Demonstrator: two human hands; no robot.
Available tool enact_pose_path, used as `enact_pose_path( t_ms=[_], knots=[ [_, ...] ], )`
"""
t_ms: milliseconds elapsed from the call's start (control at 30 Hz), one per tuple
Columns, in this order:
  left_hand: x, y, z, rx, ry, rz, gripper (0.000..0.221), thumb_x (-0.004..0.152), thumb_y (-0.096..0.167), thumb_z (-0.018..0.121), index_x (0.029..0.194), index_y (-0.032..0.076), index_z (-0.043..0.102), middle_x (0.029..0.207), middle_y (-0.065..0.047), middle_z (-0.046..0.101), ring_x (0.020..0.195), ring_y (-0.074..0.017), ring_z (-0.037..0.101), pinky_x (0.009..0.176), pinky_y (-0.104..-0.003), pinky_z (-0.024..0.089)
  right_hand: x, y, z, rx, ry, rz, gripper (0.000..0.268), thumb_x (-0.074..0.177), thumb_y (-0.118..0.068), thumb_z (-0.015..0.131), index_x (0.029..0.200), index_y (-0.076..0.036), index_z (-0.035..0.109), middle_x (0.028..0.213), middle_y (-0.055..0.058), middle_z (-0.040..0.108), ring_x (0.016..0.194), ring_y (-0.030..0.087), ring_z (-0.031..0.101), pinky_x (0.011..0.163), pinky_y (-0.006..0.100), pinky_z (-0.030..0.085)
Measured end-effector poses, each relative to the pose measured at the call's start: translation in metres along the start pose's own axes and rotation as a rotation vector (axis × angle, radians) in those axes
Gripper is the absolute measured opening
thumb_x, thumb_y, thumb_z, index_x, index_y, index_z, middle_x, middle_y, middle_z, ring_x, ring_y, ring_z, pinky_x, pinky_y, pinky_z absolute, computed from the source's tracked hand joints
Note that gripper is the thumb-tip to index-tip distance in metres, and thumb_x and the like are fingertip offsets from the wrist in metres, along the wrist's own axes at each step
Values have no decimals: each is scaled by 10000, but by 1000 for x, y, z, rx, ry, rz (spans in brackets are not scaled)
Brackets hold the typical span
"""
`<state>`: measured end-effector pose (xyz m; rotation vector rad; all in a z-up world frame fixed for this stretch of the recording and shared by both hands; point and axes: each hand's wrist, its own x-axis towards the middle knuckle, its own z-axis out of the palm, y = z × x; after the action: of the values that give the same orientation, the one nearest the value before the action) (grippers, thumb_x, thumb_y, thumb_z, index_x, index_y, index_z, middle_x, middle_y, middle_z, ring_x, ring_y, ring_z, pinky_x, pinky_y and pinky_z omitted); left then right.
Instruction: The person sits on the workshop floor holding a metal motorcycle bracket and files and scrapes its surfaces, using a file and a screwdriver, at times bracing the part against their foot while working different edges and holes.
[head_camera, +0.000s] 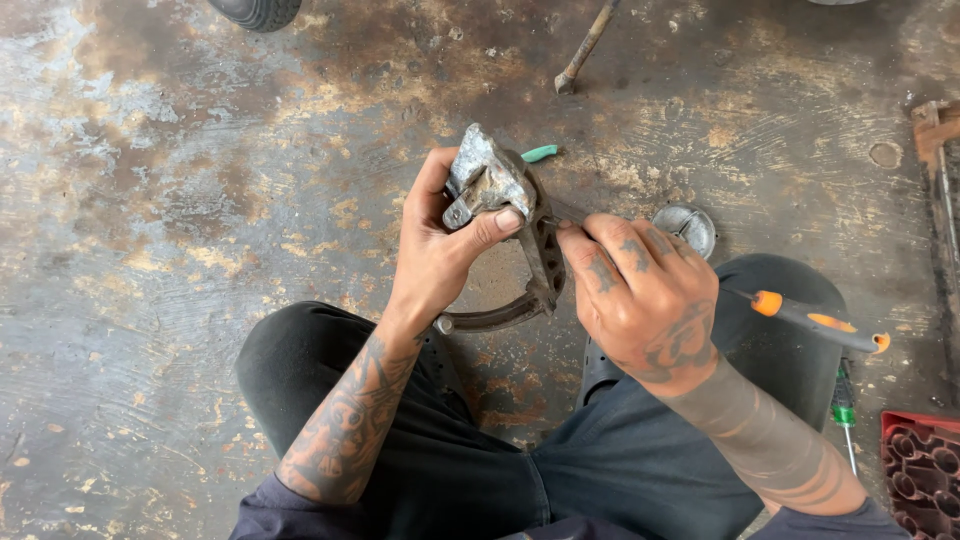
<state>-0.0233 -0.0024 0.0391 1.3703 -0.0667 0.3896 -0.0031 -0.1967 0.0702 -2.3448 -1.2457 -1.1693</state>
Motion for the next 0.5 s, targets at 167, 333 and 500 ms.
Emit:
enact_pose_path(
  t_ms=[167, 333, 500],
  knots=[
    [2, -4, 3, 153, -12, 118, 560, 720, 201, 943, 1146, 57, 609, 951, -110, 579, 895, -197, 576, 813, -385, 533, 4, 2, -4, 24, -113, 3, 198, 1000, 13, 542, 900, -91, 677, 870, 71, 600, 634, 205, 589, 562, 291, 519],
    [5, -26, -5, 331, -31, 240, 635, 665, 271, 995, 1124, 49, 615, 953, -116, 523, 907, -246, 573, 831, -401, 498, 13, 19, -4, 271, -261, 97, 261, 991, 26, 478, 902, -47, 713, 828, 115, 646, 626, 225, 645, 541, 294, 520],
    [9, -31, -7, 355, -229, 265, 624, 663, 277, 994, 1128, 64, 638, 979, -111, 536, 894, -257, 574, 777, -424, 492, 9, 59, 16, 1016, -668, 379, 168, 951, -12, 610, 872, -22, 757, 777, 117, 721, 685, 269, 711, 674, 383, 570]
  ],
)
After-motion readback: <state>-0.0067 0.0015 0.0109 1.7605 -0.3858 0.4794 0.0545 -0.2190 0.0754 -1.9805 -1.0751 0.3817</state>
